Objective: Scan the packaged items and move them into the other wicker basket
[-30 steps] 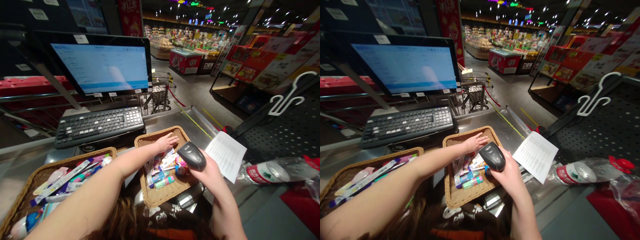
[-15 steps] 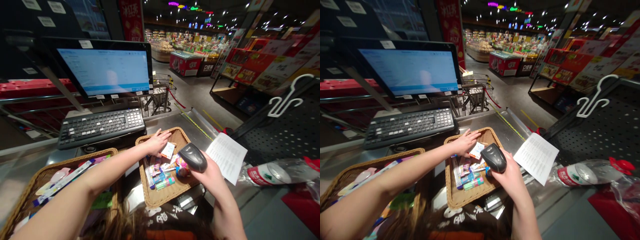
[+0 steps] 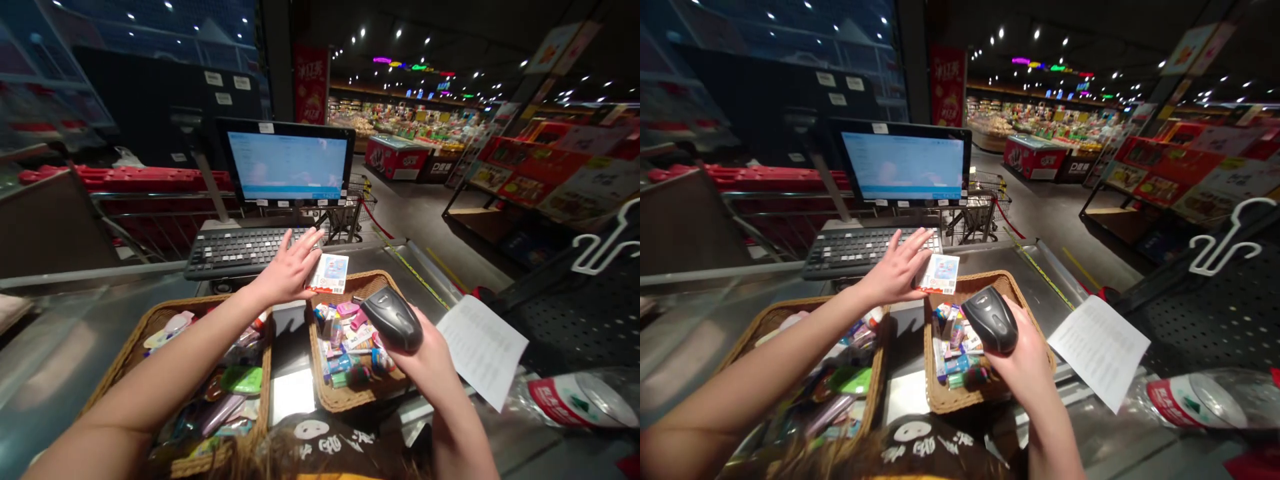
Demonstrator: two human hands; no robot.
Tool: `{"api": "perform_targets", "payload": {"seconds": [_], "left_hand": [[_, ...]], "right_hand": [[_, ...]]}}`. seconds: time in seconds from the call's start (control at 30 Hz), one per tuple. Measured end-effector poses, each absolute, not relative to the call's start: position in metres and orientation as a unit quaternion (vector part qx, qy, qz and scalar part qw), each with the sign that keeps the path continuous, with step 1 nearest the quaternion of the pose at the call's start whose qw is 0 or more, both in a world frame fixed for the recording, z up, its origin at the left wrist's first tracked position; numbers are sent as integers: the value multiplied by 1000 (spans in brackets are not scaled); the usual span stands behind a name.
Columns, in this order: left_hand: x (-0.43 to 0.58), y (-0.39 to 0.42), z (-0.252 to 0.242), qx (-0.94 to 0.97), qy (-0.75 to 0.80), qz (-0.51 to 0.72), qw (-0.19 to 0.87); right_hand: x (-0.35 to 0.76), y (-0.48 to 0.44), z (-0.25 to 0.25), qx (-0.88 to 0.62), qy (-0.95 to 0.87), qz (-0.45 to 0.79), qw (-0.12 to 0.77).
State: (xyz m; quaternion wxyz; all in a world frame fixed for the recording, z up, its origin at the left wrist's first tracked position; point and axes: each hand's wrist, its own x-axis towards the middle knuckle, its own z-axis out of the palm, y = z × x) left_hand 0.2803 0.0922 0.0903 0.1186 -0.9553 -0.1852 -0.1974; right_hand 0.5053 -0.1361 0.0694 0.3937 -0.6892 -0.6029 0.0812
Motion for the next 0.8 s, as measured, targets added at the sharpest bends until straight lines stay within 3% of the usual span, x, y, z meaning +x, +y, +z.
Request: {"api": "perform_targets", "payload": {"seconds": [0.4,0.8], "left_hand": [[179,79,113,-906,-263,-255,214],[113,78,125,-889,-305,-283,190]], "right_hand": [[409,-120,90,-625,-683,49,375],[371,-110,83,-587,-741,-2,325]]}}
